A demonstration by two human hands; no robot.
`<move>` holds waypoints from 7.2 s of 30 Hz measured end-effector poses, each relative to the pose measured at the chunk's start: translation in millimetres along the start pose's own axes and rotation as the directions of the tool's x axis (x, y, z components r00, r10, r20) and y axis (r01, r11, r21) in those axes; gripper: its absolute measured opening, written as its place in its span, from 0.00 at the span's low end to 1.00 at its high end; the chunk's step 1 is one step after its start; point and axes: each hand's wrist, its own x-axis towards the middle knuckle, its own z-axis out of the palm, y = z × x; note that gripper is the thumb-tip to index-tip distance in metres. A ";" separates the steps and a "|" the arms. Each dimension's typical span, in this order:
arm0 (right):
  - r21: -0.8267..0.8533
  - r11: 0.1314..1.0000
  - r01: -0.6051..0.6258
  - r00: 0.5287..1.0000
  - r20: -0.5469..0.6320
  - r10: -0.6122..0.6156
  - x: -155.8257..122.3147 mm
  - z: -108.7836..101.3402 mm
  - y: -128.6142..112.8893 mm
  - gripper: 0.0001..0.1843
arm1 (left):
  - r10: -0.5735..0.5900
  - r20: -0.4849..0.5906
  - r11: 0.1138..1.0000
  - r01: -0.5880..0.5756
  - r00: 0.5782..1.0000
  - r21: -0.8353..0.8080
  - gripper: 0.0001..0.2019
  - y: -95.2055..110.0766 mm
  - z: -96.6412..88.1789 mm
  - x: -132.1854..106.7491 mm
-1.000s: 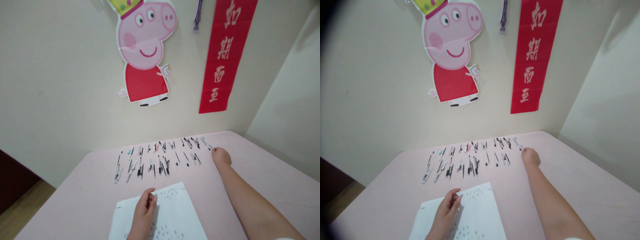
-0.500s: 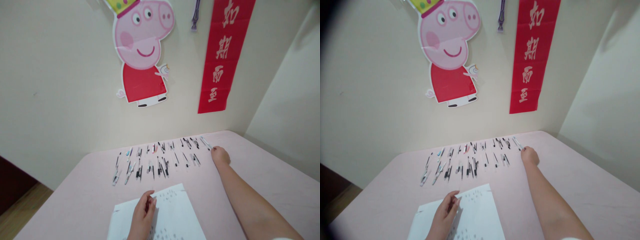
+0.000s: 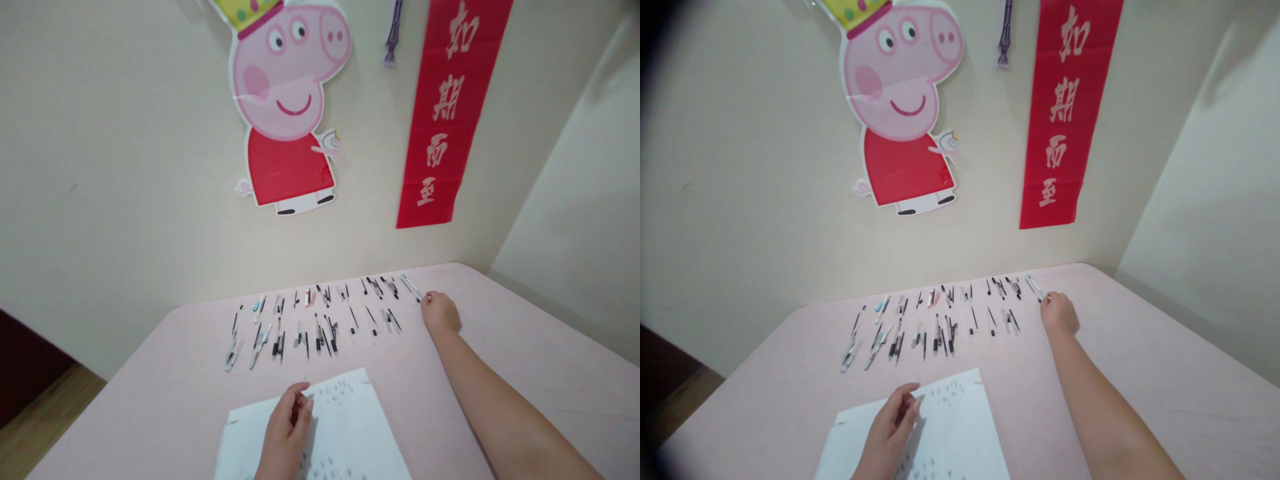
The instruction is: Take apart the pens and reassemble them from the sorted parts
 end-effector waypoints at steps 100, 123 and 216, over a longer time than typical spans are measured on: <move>0.738 0.360 0.571 0.673 -0.170 -0.720 -177.4 -64.0 -101.8 0.07 | 0.069 0.056 0.997 -0.066 0.996 -0.043 0.17 22.7 -1.7 -7.9; 0.594 0.685 0.422 0.878 -0.082 -0.471 -128.9 -42.5 -69.0 0.10 | -0.219 0.051 0.886 0.221 0.974 -0.407 0.25 20.8 -3.0 -4.3; 0.776 0.091 -0.624 0.599 0.551 -0.581 -182.1 -73.6 -117.1 0.14 | 0.278 0.142 0.935 -0.301 0.950 0.186 0.12 19.3 -3.4 -6.3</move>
